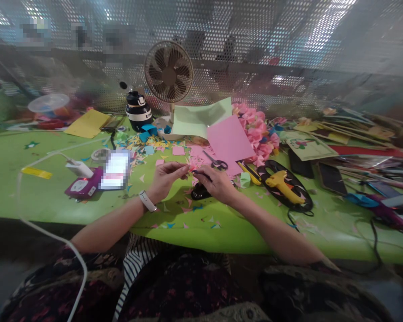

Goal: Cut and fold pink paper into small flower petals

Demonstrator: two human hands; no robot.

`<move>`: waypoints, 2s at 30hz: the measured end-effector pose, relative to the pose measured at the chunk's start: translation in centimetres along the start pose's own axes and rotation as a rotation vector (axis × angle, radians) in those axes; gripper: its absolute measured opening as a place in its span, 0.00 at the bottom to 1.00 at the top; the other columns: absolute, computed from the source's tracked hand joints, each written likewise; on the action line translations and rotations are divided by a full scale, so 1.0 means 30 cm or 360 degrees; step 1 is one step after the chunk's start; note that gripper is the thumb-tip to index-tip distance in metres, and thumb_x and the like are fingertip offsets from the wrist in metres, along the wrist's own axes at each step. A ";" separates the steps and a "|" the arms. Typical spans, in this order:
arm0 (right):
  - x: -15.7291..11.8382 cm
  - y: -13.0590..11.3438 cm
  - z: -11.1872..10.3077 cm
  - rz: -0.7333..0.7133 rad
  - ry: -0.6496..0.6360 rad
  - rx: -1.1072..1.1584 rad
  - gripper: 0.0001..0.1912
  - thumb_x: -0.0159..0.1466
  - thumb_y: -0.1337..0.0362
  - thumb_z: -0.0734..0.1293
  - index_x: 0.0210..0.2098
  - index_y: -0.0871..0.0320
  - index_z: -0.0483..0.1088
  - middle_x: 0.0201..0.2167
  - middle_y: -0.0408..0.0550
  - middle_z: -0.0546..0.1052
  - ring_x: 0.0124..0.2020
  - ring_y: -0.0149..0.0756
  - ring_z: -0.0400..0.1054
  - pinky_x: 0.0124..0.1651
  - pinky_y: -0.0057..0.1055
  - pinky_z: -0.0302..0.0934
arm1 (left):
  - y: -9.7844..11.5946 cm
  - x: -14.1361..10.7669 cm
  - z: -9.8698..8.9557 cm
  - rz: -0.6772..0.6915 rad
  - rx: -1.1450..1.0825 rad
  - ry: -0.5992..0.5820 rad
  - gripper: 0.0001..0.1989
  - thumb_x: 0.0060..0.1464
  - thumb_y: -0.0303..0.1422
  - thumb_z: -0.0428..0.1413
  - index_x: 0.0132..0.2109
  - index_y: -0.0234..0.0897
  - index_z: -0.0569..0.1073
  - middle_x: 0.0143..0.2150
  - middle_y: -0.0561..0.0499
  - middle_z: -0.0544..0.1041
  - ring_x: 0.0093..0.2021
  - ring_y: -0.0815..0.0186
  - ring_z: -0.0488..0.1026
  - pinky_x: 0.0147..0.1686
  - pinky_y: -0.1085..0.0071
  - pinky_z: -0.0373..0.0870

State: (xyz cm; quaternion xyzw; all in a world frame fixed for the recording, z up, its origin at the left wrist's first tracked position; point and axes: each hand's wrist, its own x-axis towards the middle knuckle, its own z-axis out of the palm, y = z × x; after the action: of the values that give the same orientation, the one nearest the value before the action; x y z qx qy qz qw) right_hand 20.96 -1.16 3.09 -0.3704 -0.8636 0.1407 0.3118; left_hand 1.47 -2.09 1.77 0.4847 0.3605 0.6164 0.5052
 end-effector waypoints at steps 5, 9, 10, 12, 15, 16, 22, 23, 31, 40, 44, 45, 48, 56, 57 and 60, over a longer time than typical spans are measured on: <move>0.000 0.000 -0.001 -0.0011 0.0015 0.0001 0.16 0.71 0.53 0.58 0.45 0.56 0.72 0.36 0.50 0.79 0.34 0.38 0.72 0.37 0.31 0.62 | -0.003 0.004 0.000 -0.0033 -0.0073 -0.0016 0.11 0.40 0.38 0.71 0.31 0.38 0.82 0.27 0.51 0.80 0.25 0.72 0.73 0.28 0.74 0.73; 0.002 0.002 0.002 -0.0032 0.0028 0.0024 0.17 0.71 0.53 0.58 0.44 0.56 0.72 0.36 0.50 0.79 0.33 0.37 0.72 0.36 0.31 0.62 | 0.007 0.003 0.012 -0.0100 -0.0218 0.0004 0.11 0.37 0.37 0.72 0.28 0.37 0.81 0.26 0.52 0.80 0.24 0.74 0.72 0.27 0.76 0.71; 0.002 0.003 0.004 -0.0038 0.0032 0.0026 0.17 0.71 0.53 0.58 0.44 0.56 0.72 0.36 0.50 0.79 0.34 0.37 0.72 0.37 0.31 0.62 | 0.009 0.003 0.015 -0.0127 -0.0246 0.0013 0.12 0.36 0.36 0.72 0.28 0.37 0.81 0.26 0.52 0.79 0.23 0.74 0.71 0.26 0.76 0.71; 0.003 0.008 0.007 -0.0051 0.0042 0.0029 0.17 0.71 0.52 0.58 0.44 0.56 0.72 0.37 0.50 0.79 0.35 0.38 0.72 0.38 0.31 0.62 | 0.014 0.005 0.016 -0.0195 -0.0291 0.0034 0.13 0.34 0.36 0.73 0.27 0.37 0.80 0.26 0.52 0.79 0.23 0.75 0.71 0.25 0.77 0.70; 0.006 0.015 0.007 -0.0066 0.0048 0.0052 0.18 0.72 0.51 0.57 0.44 0.56 0.72 0.37 0.50 0.78 0.35 0.37 0.72 0.38 0.31 0.62 | 0.022 0.018 0.004 -0.0278 -0.0370 0.0097 0.14 0.32 0.35 0.73 0.28 0.37 0.80 0.27 0.53 0.80 0.23 0.76 0.71 0.24 0.78 0.70; 0.007 0.018 0.004 -0.0064 0.0048 0.0054 0.18 0.72 0.51 0.57 0.44 0.56 0.72 0.36 0.50 0.78 0.34 0.38 0.72 0.38 0.31 0.61 | 0.025 0.026 -0.004 -0.0283 -0.0395 0.0129 0.14 0.32 0.35 0.73 0.28 0.37 0.80 0.28 0.53 0.80 0.23 0.76 0.71 0.25 0.79 0.70; 0.024 0.046 -0.038 0.0179 0.0080 0.0051 0.16 0.71 0.52 0.57 0.39 0.57 0.68 0.30 0.48 0.75 0.28 0.36 0.66 0.32 0.32 0.56 | 0.044 0.076 -0.055 -0.0143 -0.0432 0.0259 0.14 0.33 0.36 0.73 0.30 0.38 0.80 0.26 0.55 0.78 0.23 0.77 0.71 0.23 0.81 0.69; 0.027 0.050 -0.046 0.0231 0.0112 0.0128 0.15 0.71 0.52 0.57 0.38 0.57 0.66 0.28 0.47 0.73 0.27 0.35 0.65 0.32 0.31 0.55 | 0.045 0.078 -0.059 -0.0132 -0.0411 0.0236 0.14 0.34 0.37 0.73 0.30 0.38 0.80 0.25 0.55 0.77 0.23 0.77 0.71 0.23 0.81 0.69; 0.032 -0.004 -0.079 0.0576 0.0193 0.1022 0.21 0.65 0.42 0.63 0.34 0.55 0.62 0.21 0.36 0.59 0.20 0.27 0.50 0.22 0.27 0.45 | 0.032 0.040 -0.026 -0.0180 -0.0191 -0.0145 0.16 0.39 0.42 0.71 0.30 0.34 0.80 0.22 0.53 0.76 0.20 0.76 0.69 0.23 0.78 0.69; 0.026 -0.065 -0.083 0.0759 -0.0370 0.1547 0.21 0.57 0.47 0.72 0.37 0.60 0.72 0.13 0.30 0.52 0.14 0.21 0.40 0.18 0.27 0.30 | 0.025 0.016 -0.005 -0.0302 -0.0147 -0.0332 0.18 0.39 0.43 0.71 0.30 0.33 0.81 0.21 0.52 0.76 0.20 0.75 0.69 0.22 0.78 0.67; 0.023 -0.073 -0.063 0.0800 -0.0441 0.1679 0.19 0.55 0.50 0.74 0.30 0.60 0.70 0.13 0.31 0.56 0.14 0.20 0.42 0.17 0.26 0.31 | 0.016 0.011 -0.002 -0.0307 -0.0179 -0.0366 0.17 0.40 0.42 0.71 0.29 0.32 0.80 0.22 0.52 0.76 0.20 0.75 0.69 0.22 0.78 0.67; 0.023 -0.074 -0.057 0.0807 -0.0415 0.1711 0.19 0.54 0.51 0.75 0.28 0.60 0.69 0.13 0.31 0.57 0.14 0.19 0.43 0.17 0.26 0.31 | 0.013 0.010 -0.002 -0.0311 -0.0196 -0.0384 0.16 0.40 0.41 0.71 0.29 0.32 0.80 0.22 0.52 0.76 0.21 0.75 0.69 0.22 0.78 0.67; 0.024 -0.076 -0.042 0.0838 -0.0310 0.1810 0.20 0.52 0.51 0.76 0.26 0.59 0.68 0.13 0.30 0.56 0.13 0.19 0.43 0.16 0.25 0.32 | 0.012 0.009 -0.004 -0.0354 -0.0262 -0.0413 0.17 0.43 0.41 0.70 0.37 0.33 0.81 0.24 0.53 0.77 0.22 0.75 0.70 0.24 0.78 0.68; 0.023 -0.073 -0.030 0.0895 0.0139 0.1967 0.18 0.49 0.53 0.78 0.29 0.58 0.72 0.14 0.31 0.60 0.13 0.18 0.44 0.16 0.24 0.35 | 0.016 -0.017 0.018 -0.0381 -0.0112 -0.0431 0.20 0.45 0.41 0.68 0.42 0.33 0.80 0.31 0.49 0.81 0.26 0.71 0.74 0.30 0.74 0.73; 0.021 -0.073 -0.028 0.0891 0.0163 0.1956 0.18 0.50 0.53 0.78 0.29 0.58 0.72 0.14 0.31 0.60 0.13 0.18 0.44 0.16 0.24 0.35 | 0.015 -0.022 0.023 -0.0386 -0.0065 -0.0454 0.20 0.44 0.41 0.69 0.43 0.34 0.80 0.33 0.49 0.81 0.27 0.71 0.75 0.30 0.73 0.73; 0.020 -0.076 -0.022 0.0871 0.0244 0.1931 0.17 0.50 0.54 0.78 0.29 0.59 0.73 0.14 0.32 0.62 0.13 0.18 0.45 0.16 0.24 0.36 | 0.012 -0.031 0.034 -0.0403 0.0047 -0.0466 0.20 0.45 0.43 0.68 0.42 0.35 0.80 0.35 0.48 0.82 0.28 0.69 0.77 0.28 0.73 0.74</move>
State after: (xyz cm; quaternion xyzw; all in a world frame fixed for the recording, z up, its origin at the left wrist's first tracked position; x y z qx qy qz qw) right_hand 19.81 -2.30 4.94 -0.3440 -0.4818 0.6487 0.4783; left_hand 2.36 -3.12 2.17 0.5274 0.3504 0.4654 0.6185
